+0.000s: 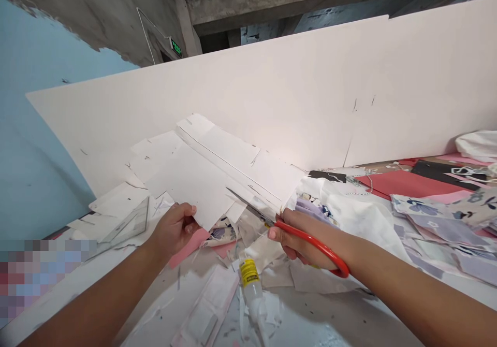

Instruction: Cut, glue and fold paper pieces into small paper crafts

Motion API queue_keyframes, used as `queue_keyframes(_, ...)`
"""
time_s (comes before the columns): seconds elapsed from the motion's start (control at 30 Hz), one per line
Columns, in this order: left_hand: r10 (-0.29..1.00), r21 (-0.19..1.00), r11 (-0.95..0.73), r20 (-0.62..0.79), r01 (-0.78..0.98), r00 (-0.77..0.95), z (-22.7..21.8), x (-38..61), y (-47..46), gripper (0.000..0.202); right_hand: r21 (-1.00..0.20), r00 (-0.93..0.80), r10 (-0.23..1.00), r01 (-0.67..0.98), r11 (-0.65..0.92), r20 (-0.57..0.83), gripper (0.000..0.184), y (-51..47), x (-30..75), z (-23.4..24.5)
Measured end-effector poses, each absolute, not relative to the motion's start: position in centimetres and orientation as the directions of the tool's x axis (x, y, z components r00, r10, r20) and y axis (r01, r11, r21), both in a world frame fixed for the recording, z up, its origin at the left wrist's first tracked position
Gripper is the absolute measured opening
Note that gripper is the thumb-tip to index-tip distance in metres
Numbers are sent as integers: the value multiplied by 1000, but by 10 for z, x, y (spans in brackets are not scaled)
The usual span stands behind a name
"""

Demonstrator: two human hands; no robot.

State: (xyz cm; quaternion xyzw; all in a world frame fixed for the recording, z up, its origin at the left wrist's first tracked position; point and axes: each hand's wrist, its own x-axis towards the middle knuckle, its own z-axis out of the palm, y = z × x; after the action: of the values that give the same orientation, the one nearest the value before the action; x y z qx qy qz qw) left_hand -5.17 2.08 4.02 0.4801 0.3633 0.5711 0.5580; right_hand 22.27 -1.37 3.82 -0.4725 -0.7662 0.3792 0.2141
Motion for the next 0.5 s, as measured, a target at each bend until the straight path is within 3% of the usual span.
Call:
queue_keyframes(0.33,985,953,-141,162,-268,56,37,-53,23,25,-807,-457,888,540,237,-45,44,-17,219,39)
queue_keyframes(0.5,984,956,-156,174,-248,49,39,-53,22,27,-832,-425,903,478,282,62,45,-15,219,35)
